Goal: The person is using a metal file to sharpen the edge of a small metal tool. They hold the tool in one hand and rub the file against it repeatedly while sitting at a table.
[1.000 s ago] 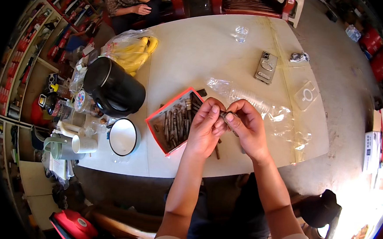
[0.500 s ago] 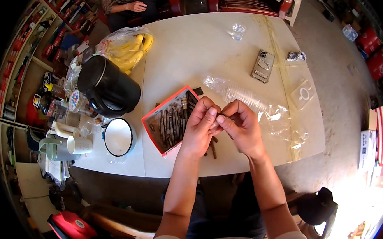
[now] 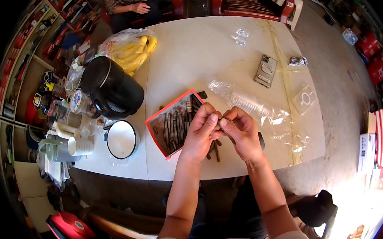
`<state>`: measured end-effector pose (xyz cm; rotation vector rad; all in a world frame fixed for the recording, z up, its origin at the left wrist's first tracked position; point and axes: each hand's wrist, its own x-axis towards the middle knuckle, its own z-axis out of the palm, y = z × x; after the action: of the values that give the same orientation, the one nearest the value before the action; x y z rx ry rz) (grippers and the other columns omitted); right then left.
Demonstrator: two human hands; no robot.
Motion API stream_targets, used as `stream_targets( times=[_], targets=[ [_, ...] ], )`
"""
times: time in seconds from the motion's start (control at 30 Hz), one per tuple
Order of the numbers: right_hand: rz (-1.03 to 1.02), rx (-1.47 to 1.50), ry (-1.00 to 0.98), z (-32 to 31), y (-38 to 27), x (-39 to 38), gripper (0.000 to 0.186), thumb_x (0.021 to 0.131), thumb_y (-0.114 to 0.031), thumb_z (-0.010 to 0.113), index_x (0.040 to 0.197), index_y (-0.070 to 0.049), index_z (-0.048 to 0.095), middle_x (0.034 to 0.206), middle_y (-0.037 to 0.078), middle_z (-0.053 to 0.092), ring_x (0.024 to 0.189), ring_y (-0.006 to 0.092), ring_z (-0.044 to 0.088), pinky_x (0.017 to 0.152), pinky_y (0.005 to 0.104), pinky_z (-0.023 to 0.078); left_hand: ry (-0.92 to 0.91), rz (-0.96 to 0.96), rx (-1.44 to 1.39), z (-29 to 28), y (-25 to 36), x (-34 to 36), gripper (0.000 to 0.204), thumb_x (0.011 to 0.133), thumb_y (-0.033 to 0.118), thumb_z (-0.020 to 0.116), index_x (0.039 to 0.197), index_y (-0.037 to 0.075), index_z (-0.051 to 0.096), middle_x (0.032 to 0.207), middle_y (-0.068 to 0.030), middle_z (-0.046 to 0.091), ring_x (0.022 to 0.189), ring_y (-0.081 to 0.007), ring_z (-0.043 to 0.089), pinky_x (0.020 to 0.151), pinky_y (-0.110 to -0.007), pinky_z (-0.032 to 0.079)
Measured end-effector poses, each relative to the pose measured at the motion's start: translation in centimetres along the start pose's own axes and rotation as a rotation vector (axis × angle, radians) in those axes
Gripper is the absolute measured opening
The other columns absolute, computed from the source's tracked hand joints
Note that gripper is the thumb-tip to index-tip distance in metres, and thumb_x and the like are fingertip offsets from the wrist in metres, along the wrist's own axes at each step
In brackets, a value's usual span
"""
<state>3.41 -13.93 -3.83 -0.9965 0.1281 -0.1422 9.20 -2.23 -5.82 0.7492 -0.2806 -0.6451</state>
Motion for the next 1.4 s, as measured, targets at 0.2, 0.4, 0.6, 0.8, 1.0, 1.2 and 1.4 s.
stream_targets(
  times=[0.2,0.4,0.6,0.8,1.0,1.2,1.4],
  targets=[
    [-0.023,-0.046,-0.047,-0.5,0.1,0.5,0.011,0.090,-0.005,0.059,0.087,-0.001,0.050,0.084,0.006,0.059,0.080,0.0122,0.060,0.072,0.0254,0.052,0.053,-0.036,-0.058,0.6,0.1,0.0,0.015,0.098,0.020,0.049,0.086,0.012,0.043,0.076,0.0052,0.042,0.064,-0.0017,0.032,0.052,-0.016,0.027],
    [-0.016,0.066,0.082,-0.2,1.1,1.3,0.012,0.091,-0.005,0.057,0.086,0.001,0.049,0.081,0.010,0.062,0.074,0.0144,0.064,0.065,0.0266,0.055,0.051,-0.022,0.088,-0.2,0.4,1.0,0.017,0.098,0.021,0.048,0.086,0.011,0.042,0.073,0.0048,0.039,0.061,-0.0018,0.030,0.051,-0.016,0.026],
    [0.004,0.179,-0.021,-0.1,0.1,1.9,0.014,0.093,-0.010,0.056,0.090,0.001,0.047,0.081,0.014,0.062,0.072,0.0187,0.065,0.063,0.0297,0.054,0.079,-0.051,-0.196,-0.2,0.0,1.0,0.020,0.099,0.027,0.046,0.090,0.010,0.045,0.070,0.0048,0.037,0.056,-0.0015,0.028,0.052,-0.015,0.027],
    [-0.033,0.179,-0.015,0.0,-0.3,1.7,0.009,0.091,-0.003,0.052,0.089,0.002,0.044,0.082,0.017,0.063,0.073,0.0219,0.066,0.064,0.0308,0.056,0.076,-0.073,-0.275,0.3,0.4,1.1,0.022,0.100,0.029,0.043,0.092,0.009,0.047,0.066,0.0054,0.034,0.053,-0.0016,0.029,0.053,-0.016,0.028],
    [-0.014,-0.131,0.047,-0.2,-0.1,1.5,0.009,0.086,0.004,0.052,0.086,0.002,0.044,0.079,0.016,0.062,0.069,0.0200,0.066,0.062,0.0289,0.056,0.122,-0.128,-0.215,0.4,0.2,1.1,0.019,0.100,0.026,0.044,0.091,0.009,0.049,0.065,0.0062,0.033,0.054,-0.0019,0.029,0.054,-0.017,0.029],
    [-0.028,-0.255,0.127,-0.2,-0.3,1.2,0.011,0.081,0.005,0.055,0.080,0.002,0.045,0.075,0.010,0.059,0.066,0.0147,0.063,0.060,0.0260,0.054,0.070,-0.120,-0.149,0.4,-0.2,1.0,0.018,0.098,0.026,0.048,0.090,0.010,0.048,0.065,0.0064,0.036,0.054,-0.0023,0.029,0.053,-0.018,0.029],
    [0.034,-0.173,0.098,-0.1,-0.8,1.3,0.011,0.079,0.005,0.055,0.079,0.001,0.045,0.075,0.009,0.058,0.065,0.0129,0.062,0.060,0.0250,0.053,0.121,-0.075,-0.044,1.1,-0.2,1.1,0.016,0.098,0.026,0.048,0.091,0.011,0.047,0.066,0.0063,0.039,0.053,-0.0030,0.030,0.053,-0.020,0.032]
  ],
)
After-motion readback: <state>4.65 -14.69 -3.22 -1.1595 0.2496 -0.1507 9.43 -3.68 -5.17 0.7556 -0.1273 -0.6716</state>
